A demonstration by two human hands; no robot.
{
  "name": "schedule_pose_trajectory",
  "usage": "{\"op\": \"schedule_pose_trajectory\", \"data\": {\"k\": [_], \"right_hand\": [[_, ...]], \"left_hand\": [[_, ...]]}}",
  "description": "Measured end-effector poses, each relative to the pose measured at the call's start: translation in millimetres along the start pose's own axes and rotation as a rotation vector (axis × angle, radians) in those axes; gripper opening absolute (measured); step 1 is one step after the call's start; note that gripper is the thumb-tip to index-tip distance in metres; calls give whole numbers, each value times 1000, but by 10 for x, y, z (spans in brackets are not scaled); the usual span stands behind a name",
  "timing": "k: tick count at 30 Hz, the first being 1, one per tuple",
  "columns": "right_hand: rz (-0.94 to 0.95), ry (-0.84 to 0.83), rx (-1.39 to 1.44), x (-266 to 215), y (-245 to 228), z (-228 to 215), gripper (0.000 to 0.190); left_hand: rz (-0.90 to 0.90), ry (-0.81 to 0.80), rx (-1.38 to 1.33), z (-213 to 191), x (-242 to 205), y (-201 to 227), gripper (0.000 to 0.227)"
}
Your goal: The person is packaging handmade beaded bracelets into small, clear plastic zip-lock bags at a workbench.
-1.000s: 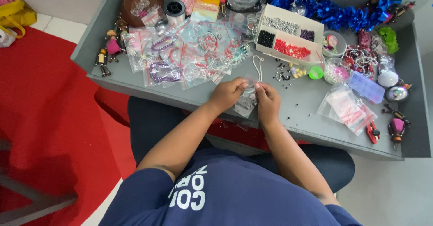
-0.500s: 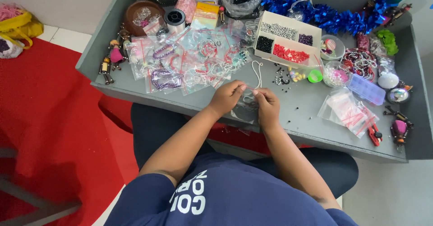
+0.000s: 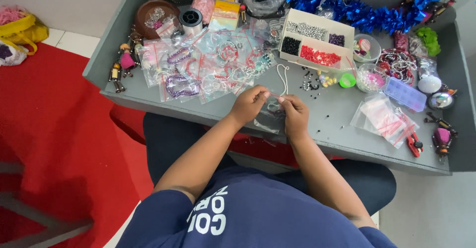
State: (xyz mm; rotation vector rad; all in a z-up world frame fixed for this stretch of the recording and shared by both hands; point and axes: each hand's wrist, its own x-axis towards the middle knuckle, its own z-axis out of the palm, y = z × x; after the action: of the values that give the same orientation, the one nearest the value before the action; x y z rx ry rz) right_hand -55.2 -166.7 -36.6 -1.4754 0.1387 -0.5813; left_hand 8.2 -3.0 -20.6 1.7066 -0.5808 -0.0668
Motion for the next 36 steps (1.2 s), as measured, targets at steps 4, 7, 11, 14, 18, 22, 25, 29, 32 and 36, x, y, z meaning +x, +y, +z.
{"op": "schedule_pose_trajectory", "data": {"k": [4,7,11,14,18,22,25,29,32,36], "right_hand": [[-13,-23,14,-11,-7,-12,9],[3,-23,2,13,28,-29,11],[-1,-42,-7,-24,-106,29,6],[8,-77,-6,-25,-118,34,9],[38,-99,-11,-6,-117,29,10],[49,-105,-64,-11,-237,69,9],[91,-90,-87,-21,-198,68,12],[91,-112,-24,-1,-90,33,10],[91,-107,-24,-3,-138,26,10],[71,-106,-25,-3,-82,7,9]], "left_hand": [[-15,54,-45,32,-41,-48,22],[-5,61,-26,41,-13,-28,20],[-9,74,3,16,24,-5,16],[-13,72,-25,7,26,-65,17],[-10,55,-29,-3,30,-92,19],[-15,49,30,50,6,-121,17],[-5,29,75,58,-23,-51,15],[37,-1,-28,37,-17,-75,14],[61,-14,-7,43,-9,-71,11],[71,-19,23,30,-39,76,9]]}}
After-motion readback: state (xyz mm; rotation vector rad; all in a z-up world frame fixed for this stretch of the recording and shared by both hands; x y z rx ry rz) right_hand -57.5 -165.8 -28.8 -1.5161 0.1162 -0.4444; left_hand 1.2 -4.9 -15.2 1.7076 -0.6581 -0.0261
